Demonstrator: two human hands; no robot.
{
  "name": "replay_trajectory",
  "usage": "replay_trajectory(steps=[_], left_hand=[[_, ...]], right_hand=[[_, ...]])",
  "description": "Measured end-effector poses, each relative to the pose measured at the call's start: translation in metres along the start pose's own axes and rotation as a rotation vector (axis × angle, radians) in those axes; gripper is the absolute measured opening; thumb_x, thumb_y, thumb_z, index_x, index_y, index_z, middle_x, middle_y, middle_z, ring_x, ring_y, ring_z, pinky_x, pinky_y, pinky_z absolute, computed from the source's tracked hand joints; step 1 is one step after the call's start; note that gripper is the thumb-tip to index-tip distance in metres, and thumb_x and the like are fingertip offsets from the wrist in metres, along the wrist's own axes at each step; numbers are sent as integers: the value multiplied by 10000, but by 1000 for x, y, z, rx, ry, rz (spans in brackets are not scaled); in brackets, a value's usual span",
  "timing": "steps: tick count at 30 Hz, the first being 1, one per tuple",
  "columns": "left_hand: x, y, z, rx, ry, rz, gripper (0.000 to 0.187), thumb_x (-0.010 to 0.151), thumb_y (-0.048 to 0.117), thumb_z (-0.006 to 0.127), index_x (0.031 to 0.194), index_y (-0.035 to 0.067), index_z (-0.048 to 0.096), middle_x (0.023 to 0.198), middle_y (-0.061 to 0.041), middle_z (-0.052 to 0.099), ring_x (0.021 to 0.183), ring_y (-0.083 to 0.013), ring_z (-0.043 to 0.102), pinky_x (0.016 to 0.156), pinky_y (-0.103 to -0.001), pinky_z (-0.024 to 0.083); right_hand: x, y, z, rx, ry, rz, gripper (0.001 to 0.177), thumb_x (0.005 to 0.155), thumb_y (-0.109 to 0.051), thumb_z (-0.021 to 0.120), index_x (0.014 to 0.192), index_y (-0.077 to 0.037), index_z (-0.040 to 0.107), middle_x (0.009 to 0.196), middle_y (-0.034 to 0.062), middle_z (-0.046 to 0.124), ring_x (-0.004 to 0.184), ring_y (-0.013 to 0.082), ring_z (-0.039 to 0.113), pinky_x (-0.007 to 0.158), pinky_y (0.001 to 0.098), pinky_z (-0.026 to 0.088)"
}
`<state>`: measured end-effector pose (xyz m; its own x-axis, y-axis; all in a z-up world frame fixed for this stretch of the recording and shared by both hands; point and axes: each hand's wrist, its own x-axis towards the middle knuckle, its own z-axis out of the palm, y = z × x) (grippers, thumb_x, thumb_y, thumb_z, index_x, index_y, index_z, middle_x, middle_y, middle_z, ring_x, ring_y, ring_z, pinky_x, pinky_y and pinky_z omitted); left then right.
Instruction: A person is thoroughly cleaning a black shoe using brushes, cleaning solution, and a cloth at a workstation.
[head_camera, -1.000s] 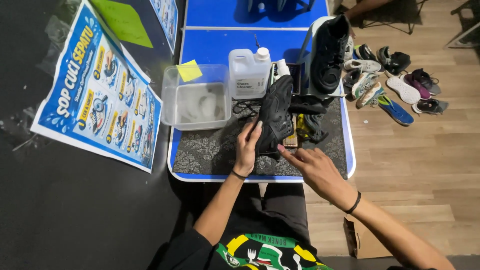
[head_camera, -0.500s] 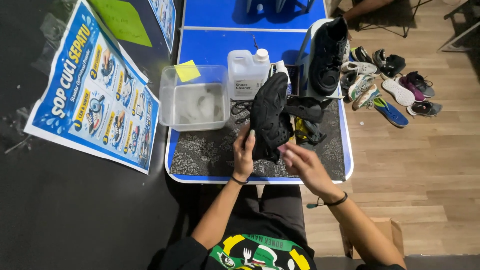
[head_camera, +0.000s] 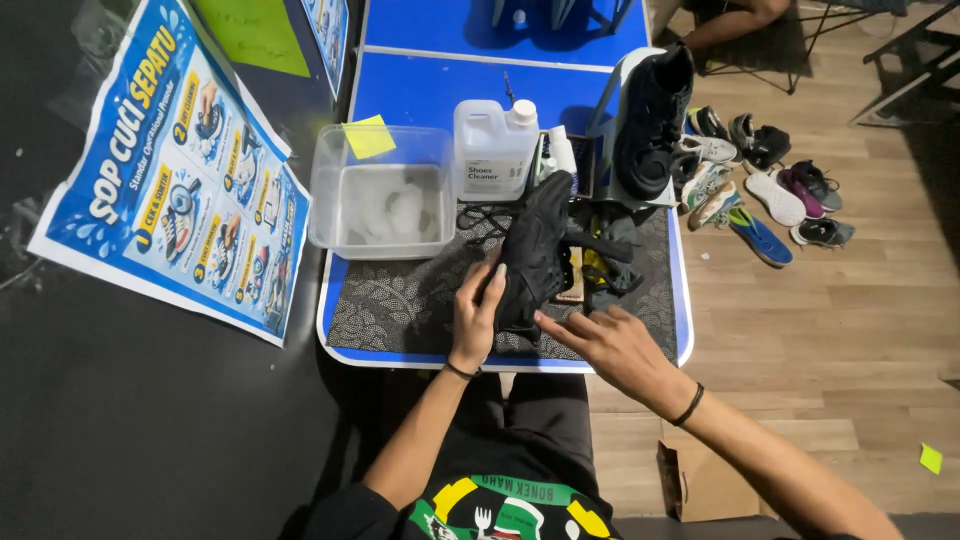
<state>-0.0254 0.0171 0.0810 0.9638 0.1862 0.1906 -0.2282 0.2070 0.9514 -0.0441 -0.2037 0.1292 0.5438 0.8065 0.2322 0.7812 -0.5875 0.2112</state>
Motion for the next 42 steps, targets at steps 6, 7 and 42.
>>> replay_trajectory(steps=[6,7,42], left_hand=[[3,-23,3,-67,81,-65,424,1041,366,574,1331,66,647,1134,-75,640,1044,-124,543,929,-304,460],[4,-18,5,-72,84,-57,424,1041,366,574,1331,66,647,1134,-75,640,1044,-124,543,929,-304,460],[5,2,4,34,-38,204,474,1059,354,433,1383,52,601,1204,-152,640,1119,-237,609,998,-410,450]], right_hand=[[30,6,-34,-269,77,47,146,881,-183,707,1020,-220,738,912,10,502,680,201,480,600,346,380],[27,15,-27,-276,80,41,146,881,-183,707,1020,-220,738,912,10,502,680,201,480,600,346,380],[4,0,17,2146,157,937,453,1030,-105,482,1436,86,548,731,-24,322,576,55,205,488,198,216]])
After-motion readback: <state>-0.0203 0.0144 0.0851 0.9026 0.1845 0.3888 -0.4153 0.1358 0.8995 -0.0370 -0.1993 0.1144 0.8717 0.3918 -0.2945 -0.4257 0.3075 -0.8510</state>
